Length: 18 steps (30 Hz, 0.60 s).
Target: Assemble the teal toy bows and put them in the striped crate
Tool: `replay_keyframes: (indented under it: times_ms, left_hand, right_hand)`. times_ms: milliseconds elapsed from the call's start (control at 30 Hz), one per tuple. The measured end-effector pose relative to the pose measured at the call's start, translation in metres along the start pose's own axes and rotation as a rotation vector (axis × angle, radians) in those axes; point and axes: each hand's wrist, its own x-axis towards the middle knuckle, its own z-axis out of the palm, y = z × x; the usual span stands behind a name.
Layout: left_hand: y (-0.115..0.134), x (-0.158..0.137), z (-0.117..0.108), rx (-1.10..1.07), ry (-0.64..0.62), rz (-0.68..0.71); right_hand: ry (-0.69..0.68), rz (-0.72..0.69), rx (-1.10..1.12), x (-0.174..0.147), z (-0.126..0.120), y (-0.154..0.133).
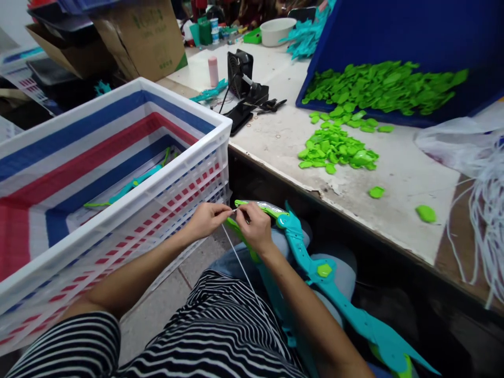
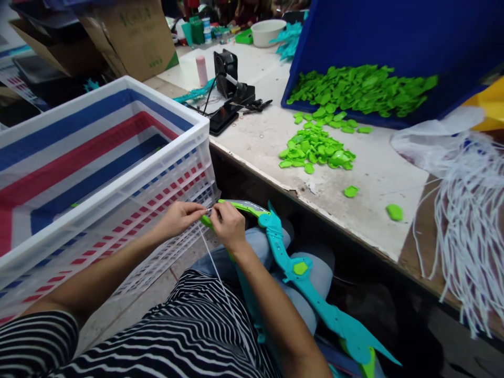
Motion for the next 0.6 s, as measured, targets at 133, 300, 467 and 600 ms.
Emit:
replay_keyframes:
  times_ms: [133,300,467,600]
  left_hand:
    - [-0.011,-0.024,0.007,-0.238,0.211,0.076]
    - [-0.053,-0.074,0.038,-0.038,0.175,0.254]
    - [-0.065,-0.07,0.125,0.481,-0.398,0.856]
    - [-0.054,-0.05,0.172,0.691,-0.368,0.983]
  right_hand:
    - [-0.025,0.061,-0.159,-0.037,-0.052,0.024]
    - [-0.293,0.313,-0.747,-0.121,-0.122,0.062]
    - [-0.466,0.431,-0.718,-0.145,-0.129,0.075]
    - [-0.478,0.555,-0.502,-0.125,-0.143,0.082]
